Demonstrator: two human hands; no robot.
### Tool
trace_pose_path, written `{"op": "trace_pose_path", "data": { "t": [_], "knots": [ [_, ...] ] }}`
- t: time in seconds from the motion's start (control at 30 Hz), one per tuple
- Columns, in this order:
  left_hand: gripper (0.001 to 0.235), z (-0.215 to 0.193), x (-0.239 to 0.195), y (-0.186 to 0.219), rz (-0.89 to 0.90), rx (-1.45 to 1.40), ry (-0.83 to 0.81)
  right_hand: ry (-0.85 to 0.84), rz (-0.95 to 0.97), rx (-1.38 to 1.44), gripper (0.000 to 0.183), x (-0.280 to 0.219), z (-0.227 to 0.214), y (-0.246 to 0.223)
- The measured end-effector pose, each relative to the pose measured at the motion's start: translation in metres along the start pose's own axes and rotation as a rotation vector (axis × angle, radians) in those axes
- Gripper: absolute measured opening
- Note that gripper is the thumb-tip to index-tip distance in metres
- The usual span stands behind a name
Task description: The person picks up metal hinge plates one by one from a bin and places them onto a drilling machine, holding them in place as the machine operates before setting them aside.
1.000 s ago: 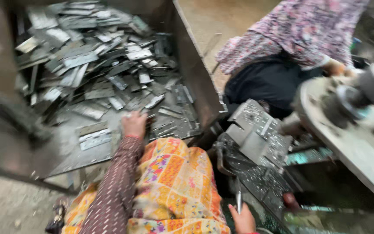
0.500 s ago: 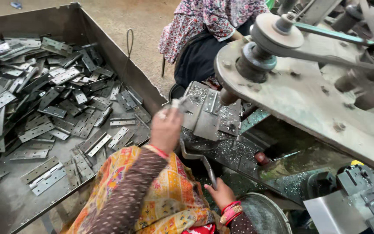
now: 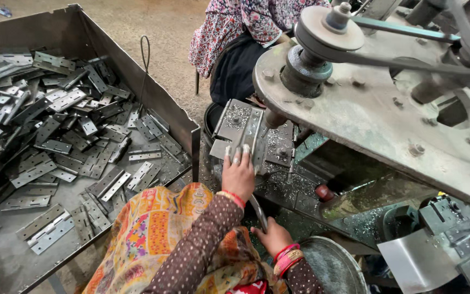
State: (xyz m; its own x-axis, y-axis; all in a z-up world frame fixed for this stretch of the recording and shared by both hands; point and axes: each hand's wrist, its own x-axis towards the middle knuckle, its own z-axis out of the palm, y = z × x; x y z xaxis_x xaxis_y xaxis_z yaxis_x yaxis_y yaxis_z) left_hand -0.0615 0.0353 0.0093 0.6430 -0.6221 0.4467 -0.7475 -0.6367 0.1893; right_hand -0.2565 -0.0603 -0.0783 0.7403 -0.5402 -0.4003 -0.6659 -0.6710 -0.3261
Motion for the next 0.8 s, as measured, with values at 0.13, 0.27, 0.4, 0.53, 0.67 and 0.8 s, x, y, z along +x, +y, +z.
{"op": "trace_pose_path", "data": {
  "t": [0.13,0.27,0.4,0.53,0.67,0.8],
  "knots": [
    [0.039,0.002,0.024,-0.003,-0.021,0.059,-0.067,0.064,-0.011,0.073,0.058,0.013,0.045,0.034],
    [0.042,-0.002,0.027,-0.005,-0.028,0.026,-0.095,0.157,-0.046,0.151,0.051,0.026,0.108,0.054],
    [0.037,0.002,0.026,-0.005,-0.040,-0.013,-0.113,0.149,-0.027,0.150,0.052,0.022,0.121,0.061],
    [0.035,0.002,0.021,-0.005,-0.018,0.016,-0.068,0.129,-0.040,0.100,0.060,0.025,0.087,0.051],
    [0.040,0.017,0.016,-0.004,-0.011,0.063,-0.032,0.041,-0.002,0.032,0.059,0.025,0.068,0.049],
    [0.040,0.025,0.025,-0.006,-0.023,0.064,-0.067,0.193,-0.087,0.145,0.063,0.026,0.103,0.051]
  ]
}}
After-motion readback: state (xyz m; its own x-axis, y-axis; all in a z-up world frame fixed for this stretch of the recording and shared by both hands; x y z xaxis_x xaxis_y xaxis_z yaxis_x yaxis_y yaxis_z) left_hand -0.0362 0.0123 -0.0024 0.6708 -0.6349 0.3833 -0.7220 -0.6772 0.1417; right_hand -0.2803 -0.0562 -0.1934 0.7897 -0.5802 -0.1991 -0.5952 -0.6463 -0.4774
